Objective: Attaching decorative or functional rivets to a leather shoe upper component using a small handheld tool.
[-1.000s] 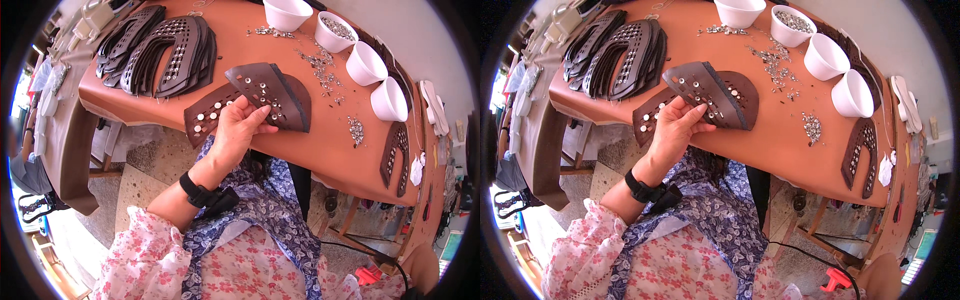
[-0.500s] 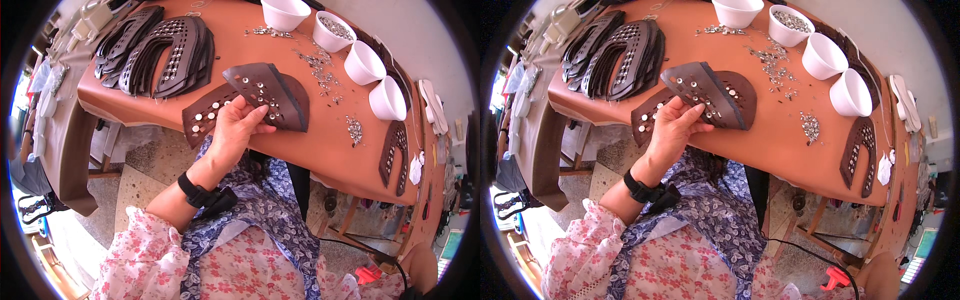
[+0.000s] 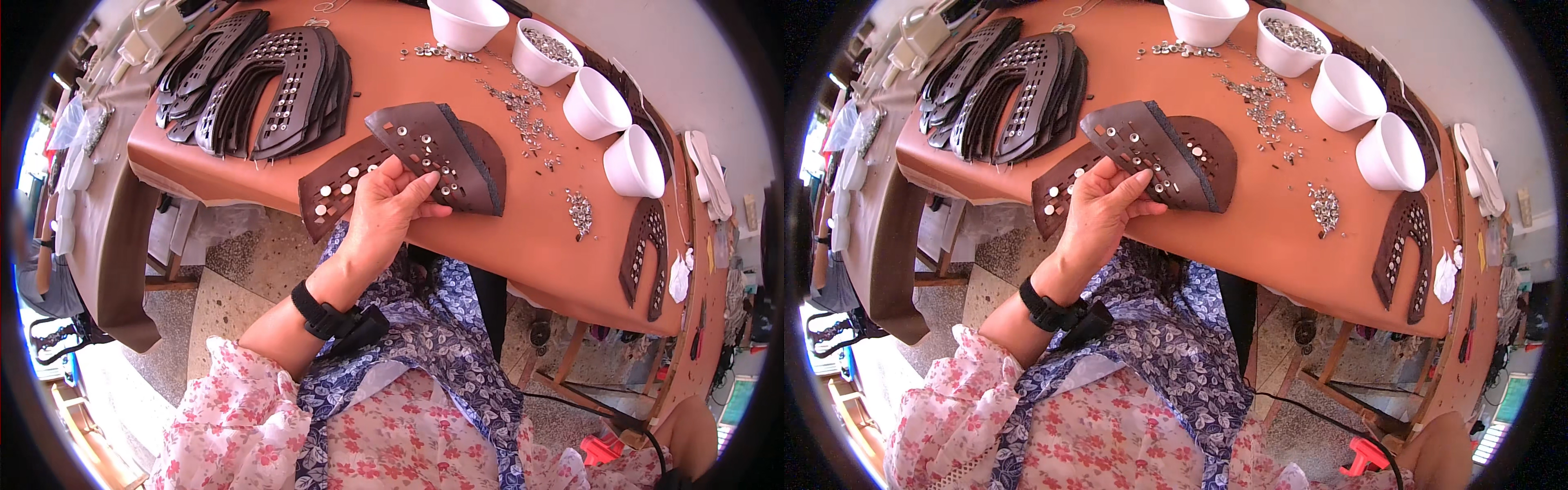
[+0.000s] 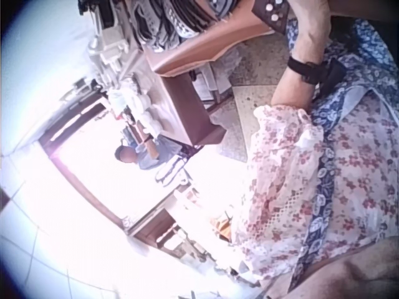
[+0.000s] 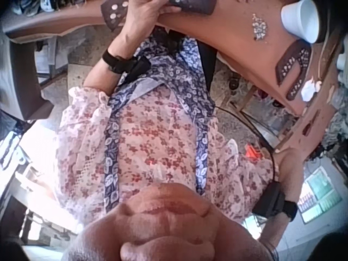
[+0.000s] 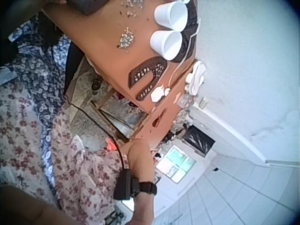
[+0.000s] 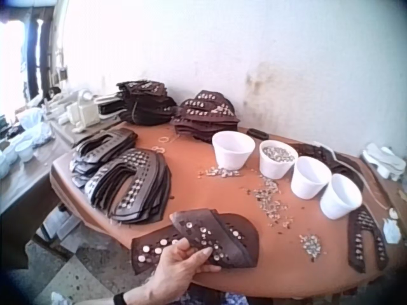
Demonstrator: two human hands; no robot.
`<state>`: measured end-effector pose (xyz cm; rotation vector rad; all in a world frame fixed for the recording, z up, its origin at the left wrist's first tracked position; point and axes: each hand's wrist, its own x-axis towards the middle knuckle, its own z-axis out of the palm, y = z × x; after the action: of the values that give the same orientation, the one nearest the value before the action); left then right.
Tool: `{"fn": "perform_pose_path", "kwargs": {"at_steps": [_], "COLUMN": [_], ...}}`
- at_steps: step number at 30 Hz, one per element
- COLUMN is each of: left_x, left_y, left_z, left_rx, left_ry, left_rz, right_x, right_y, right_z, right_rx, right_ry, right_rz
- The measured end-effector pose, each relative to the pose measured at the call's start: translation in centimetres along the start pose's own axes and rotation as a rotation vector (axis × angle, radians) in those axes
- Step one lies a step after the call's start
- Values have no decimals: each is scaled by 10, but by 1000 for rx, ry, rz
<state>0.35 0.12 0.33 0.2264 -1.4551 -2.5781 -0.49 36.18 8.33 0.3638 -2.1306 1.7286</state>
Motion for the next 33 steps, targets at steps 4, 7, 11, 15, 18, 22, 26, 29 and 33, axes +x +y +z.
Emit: {"fn": "perform_pose_path", "kwargs": {"at_steps": [4, 7, 11, 15, 18, 22, 26, 29, 33], "left_x": [0, 0, 3, 3, 4, 9, 8, 9, 9], "left_y": [1, -1, 3, 6, 8, 8, 9, 11, 12], "left_z": [-1, 0, 0, 0, -3, -11, -11, -10, -9], "left_rx": [-2, -77, -65, -122, -158, -231, -255, -251, -242], "left_ry": [1, -15, -29, -9, -13, -67, -63, -46, -32], "left_rz": [-11, 28, 0, -55, -81, -130, -119, -129, -142], "right_x": [3, 8, 14, 18, 17, 17, 25, 26, 34], "right_y": [-8, -21, -47, -59, -47, -28, -18, -14, 2], "right_z": [-23, -43, -58, -41, -1, 56, 89, 101, 121], "right_rx": [40, 96, 165, 94, -95, -189, -165, -180, -334], "right_ry": [70, 145, 234, 194, 26, -262, -349, -338, -315], "right_rz": [-42, -98, -180, -142, -75, 19, 33, 59, -198]}}
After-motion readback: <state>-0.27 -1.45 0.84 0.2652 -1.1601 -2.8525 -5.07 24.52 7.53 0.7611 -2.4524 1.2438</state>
